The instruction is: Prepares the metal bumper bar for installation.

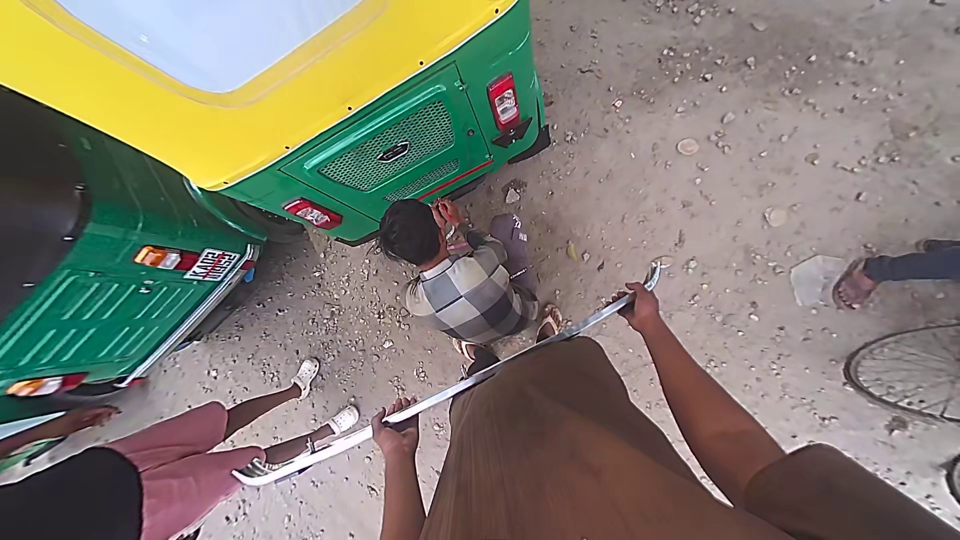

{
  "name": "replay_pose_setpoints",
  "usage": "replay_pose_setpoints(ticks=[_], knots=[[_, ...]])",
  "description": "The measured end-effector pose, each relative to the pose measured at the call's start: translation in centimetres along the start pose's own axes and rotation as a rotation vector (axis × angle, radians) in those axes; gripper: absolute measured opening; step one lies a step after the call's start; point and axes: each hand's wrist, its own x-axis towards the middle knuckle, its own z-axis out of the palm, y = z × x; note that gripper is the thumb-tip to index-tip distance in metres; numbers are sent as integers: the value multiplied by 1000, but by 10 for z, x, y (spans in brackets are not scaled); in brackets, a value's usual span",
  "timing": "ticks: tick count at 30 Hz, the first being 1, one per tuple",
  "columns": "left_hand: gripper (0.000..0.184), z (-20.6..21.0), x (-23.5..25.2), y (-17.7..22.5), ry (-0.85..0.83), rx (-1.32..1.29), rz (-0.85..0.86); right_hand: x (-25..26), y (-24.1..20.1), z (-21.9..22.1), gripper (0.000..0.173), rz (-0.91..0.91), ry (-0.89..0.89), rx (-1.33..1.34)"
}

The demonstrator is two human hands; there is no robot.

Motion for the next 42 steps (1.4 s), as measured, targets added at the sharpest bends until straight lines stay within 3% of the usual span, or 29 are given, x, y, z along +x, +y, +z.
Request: replay_pose_setpoints(ticks=[36,42], knots=[[33,-13,14,7,-1,40,-39,-12,9,17,41,-15,36,-33],[30,5,6,18,28,-21,-25,-19,-1,27,45,31,35,-4]])
